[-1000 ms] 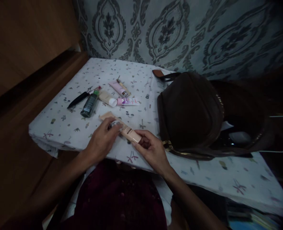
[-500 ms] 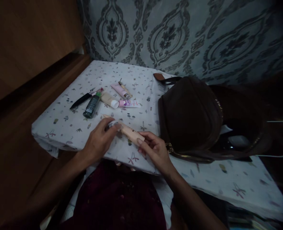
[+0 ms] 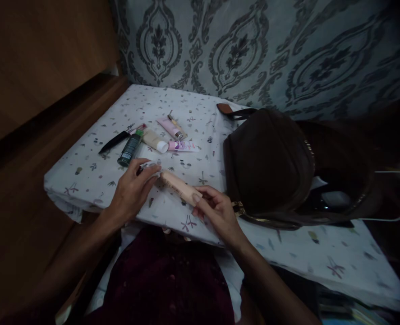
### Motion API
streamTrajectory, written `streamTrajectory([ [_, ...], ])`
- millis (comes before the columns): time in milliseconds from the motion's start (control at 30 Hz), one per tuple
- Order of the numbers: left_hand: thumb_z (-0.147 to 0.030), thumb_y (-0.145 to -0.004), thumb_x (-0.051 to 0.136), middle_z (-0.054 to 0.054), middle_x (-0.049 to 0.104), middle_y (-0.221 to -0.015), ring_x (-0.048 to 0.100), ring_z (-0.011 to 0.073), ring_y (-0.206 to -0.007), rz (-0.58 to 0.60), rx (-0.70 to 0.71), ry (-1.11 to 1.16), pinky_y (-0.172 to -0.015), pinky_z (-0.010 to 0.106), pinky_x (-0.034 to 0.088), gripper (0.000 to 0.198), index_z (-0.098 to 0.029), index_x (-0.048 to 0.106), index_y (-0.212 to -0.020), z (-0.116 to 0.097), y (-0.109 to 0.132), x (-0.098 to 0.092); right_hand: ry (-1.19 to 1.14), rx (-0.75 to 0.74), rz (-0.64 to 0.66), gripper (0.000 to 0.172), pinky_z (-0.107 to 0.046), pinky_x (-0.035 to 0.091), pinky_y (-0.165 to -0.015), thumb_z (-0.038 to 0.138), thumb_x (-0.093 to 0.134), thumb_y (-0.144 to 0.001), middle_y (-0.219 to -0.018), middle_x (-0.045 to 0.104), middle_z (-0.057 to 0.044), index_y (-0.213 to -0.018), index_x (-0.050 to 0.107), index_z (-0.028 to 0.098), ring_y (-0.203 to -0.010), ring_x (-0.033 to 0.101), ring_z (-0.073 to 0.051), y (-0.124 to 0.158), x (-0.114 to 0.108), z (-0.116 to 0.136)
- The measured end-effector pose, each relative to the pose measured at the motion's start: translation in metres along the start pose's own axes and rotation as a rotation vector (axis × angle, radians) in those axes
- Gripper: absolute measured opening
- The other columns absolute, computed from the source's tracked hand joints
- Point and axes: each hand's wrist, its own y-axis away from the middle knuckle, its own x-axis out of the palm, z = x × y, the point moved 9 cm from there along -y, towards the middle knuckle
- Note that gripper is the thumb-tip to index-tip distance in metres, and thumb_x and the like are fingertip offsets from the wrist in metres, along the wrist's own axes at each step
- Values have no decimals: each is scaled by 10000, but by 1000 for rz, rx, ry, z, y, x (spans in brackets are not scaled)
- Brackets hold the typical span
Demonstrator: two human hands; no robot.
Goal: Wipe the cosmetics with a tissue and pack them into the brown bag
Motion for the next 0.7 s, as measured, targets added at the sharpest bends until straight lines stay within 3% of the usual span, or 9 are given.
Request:
streamTrajectory([
  [300, -161, -993, 465, 146, 593, -1203, 625, 227, -1063, 135, 216, 58, -831, 337, 582, 259, -151, 584, -1222, -77, 11, 26, -28, -22, -43, 361, -235, 444, -496, 381, 746, -735, -616, 580, 37, -1025, 690, 173, -544, 546, -114, -2, 4, -7],
  [367, -156, -992, 459, 151, 600, -1224, 618, 242, -1103, 148, 247, 65, -864, 361, 579, 274, -151, 576, -1239, -83, 16, 29, -26, -19, -46, 362, -235, 444, -506, 363, 754, -719, -619, 573, 37, -1027, 702, 180, -575, 557, -124, -2, 3, -7],
  [500, -155, -986, 460, 138, 583, -1273, 602, 254, -1144, 150, 172, 2, -880, 381, 569, 303, -199, 584, -1260, -61, 17, 29, -64, 17, -40, 374, -236, 428, -475, 407, 758, -735, -620, 608, 27, -1023, 686, 180, -512, 534, -111, 0, 1, -7],
  [700, -217, -969, 541, 102, 581, -1183, 618, 213, -1015, -19, -6, -41, -850, 361, 560, 227, -215, 650, -1168, -3, 0, -1, -207, 90, 3, 409, -214, 336, -415, 493, 711, -791, -471, 572, 39, -1034, 678, 166, -392, 438, -87, 1, 5, -9],
])
